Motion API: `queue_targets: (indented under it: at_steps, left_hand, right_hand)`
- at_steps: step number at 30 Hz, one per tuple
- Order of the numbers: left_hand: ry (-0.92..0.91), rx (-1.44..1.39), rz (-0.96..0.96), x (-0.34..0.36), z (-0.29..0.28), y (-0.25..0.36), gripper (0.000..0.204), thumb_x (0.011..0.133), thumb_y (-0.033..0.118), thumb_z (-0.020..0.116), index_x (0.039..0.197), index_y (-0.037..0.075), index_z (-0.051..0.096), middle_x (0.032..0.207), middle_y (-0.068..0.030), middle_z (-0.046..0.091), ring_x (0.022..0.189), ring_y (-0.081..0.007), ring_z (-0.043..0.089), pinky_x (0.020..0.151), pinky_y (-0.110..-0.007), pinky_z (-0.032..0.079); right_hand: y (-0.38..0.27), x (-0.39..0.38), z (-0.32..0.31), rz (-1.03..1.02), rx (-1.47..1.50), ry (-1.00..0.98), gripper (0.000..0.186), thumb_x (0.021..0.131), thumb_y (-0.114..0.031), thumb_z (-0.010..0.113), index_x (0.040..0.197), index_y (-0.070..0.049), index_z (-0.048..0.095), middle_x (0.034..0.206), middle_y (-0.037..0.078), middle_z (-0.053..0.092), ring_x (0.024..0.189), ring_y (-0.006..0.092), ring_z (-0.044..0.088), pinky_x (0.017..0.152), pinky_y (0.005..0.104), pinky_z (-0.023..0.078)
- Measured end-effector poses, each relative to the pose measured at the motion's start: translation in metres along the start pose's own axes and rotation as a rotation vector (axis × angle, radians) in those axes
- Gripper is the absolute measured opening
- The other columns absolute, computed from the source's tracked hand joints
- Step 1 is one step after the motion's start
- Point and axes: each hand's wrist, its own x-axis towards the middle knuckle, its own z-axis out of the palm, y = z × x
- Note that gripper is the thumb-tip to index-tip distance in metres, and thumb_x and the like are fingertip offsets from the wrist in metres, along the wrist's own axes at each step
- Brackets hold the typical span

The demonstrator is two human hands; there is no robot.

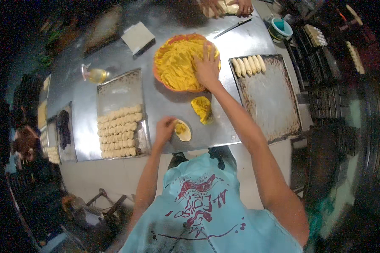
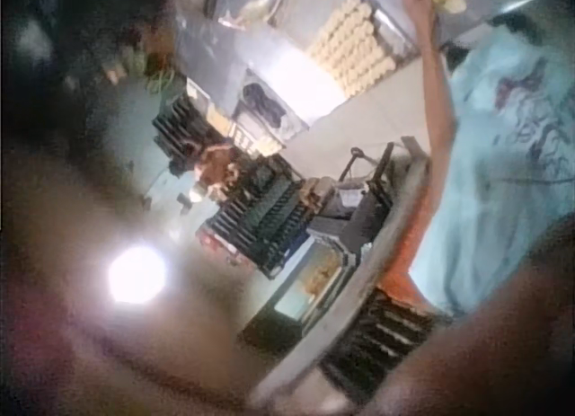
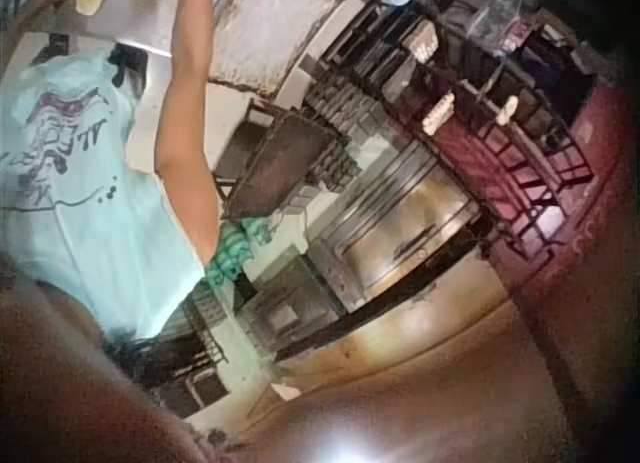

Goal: Filling small pieces of dough with yellow paste and rolling them into cylinders on a bakery table.

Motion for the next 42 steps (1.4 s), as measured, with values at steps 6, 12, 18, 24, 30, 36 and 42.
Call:
queue_targets:
  at_steps: [6, 12, 18, 24, 30, 36, 42]
  left_hand:
    - [-0.042, 0.1, 0.145, -0.005, -0.007, -0.009, 0.018, 0.089, 0.017, 0.069, 0.098, 0.002, 0.072, 0.092, -0.0153, 0.067, 0.086, -0.0312, 0.065, 0.077, -0.04, 0.051]
    - [-0.188, 0.015, 0.105, 0.012, -0.016, -0.007, 0.018, 0.087, 0.017, 0.069, 0.095, 0.001, 0.071, 0.089, -0.0176, 0.067, 0.083, -0.0338, 0.065, 0.076, -0.042, 0.051]
    - [-0.056, -0.088, 0.216, 0.01, -0.013, -0.023, 0.016, 0.087, 0.013, 0.067, 0.095, 0.0, 0.071, 0.085, -0.0162, 0.068, 0.077, -0.0317, 0.066, 0.071, -0.04, 0.052]
    - [-0.116, -0.334, -0.004, -0.007, -0.013, -0.019, 0.013, 0.089, 0.012, 0.065, 0.092, 0.0, 0.071, 0.078, -0.0167, 0.068, 0.071, -0.0282, 0.066, 0.069, -0.037, 0.052]
    - [-0.087, 0.419, 0.426, -0.058, 0.008, -0.016, 0.018, 0.088, 0.017, 0.066, 0.096, 0.002, 0.068, 0.096, -0.0152, 0.068, 0.078, -0.0314, 0.067, 0.07, -0.042, 0.055]
    - [-0.209, 0.734, 0.662, -0.026, 0.022, 0.013, 0.036, 0.089, 0.022, 0.063, 0.121, 0.007, 0.064, 0.139, -0.0177, 0.052, 0.133, -0.0376, 0.045, 0.109, -0.051, 0.039]
    - [-0.384, 0.592, 0.8, -0.013, 0.016, -0.014, 0.054, 0.092, 0.033, 0.063, 0.14, 0.009, 0.054, 0.157, -0.0125, 0.039, 0.15, -0.0414, 0.02, 0.119, -0.059, 0.02]
  right_hand:
    - [-0.022, -0.002, -0.007, -0.143, -0.263, -0.193, 0.037, 0.074, -0.007, 0.065, 0.108, -0.013, 0.078, 0.165, 0.019, 0.017, 0.151, 0.0471, 0.007, 0.117, 0.0663, 0.017]
    - [-0.083, -0.151, -0.045, 0.046, 0.333, 0.048, 0.044, 0.074, -0.001, 0.058, 0.114, -0.008, 0.075, 0.163, 0.022, 0.022, 0.15, 0.0474, 0.017, 0.118, 0.0631, 0.017]
    - [-0.138, -0.294, -0.007, -0.073, -0.112, -0.217, 0.04, 0.08, -0.002, 0.057, 0.118, -0.004, 0.07, 0.162, 0.021, 0.025, 0.15, 0.049, 0.015, 0.116, 0.068, 0.016]
    - [-0.172, -0.26, -0.05, 0.067, -0.163, -0.236, 0.049, 0.084, -0.008, 0.057, 0.132, -0.001, 0.059, 0.162, 0.02, 0.024, 0.151, 0.0453, 0.014, 0.116, 0.0658, 0.019]
    - [-0.139, -0.314, -0.023, 0.001, -0.153, -0.342, 0.066, 0.077, 0.0, 0.059, 0.142, -0.002, 0.05, 0.163, 0.024, 0.019, 0.15, 0.0479, 0.016, 0.115, 0.0659, 0.022]
    - [-0.11, -0.331, -0.026, -0.025, -0.055, -0.35, 0.071, 0.077, -0.004, 0.065, 0.146, -0.01, 0.048, 0.16, 0.028, 0.023, 0.149, 0.0498, 0.017, 0.115, 0.0655, 0.021]
    - [-0.092, -0.323, -0.036, -0.046, 0.122, -0.355, 0.074, 0.068, -0.003, 0.073, 0.138, -0.015, 0.057, 0.157, 0.028, 0.029, 0.147, 0.049, 0.022, 0.113, 0.0651, 0.026]
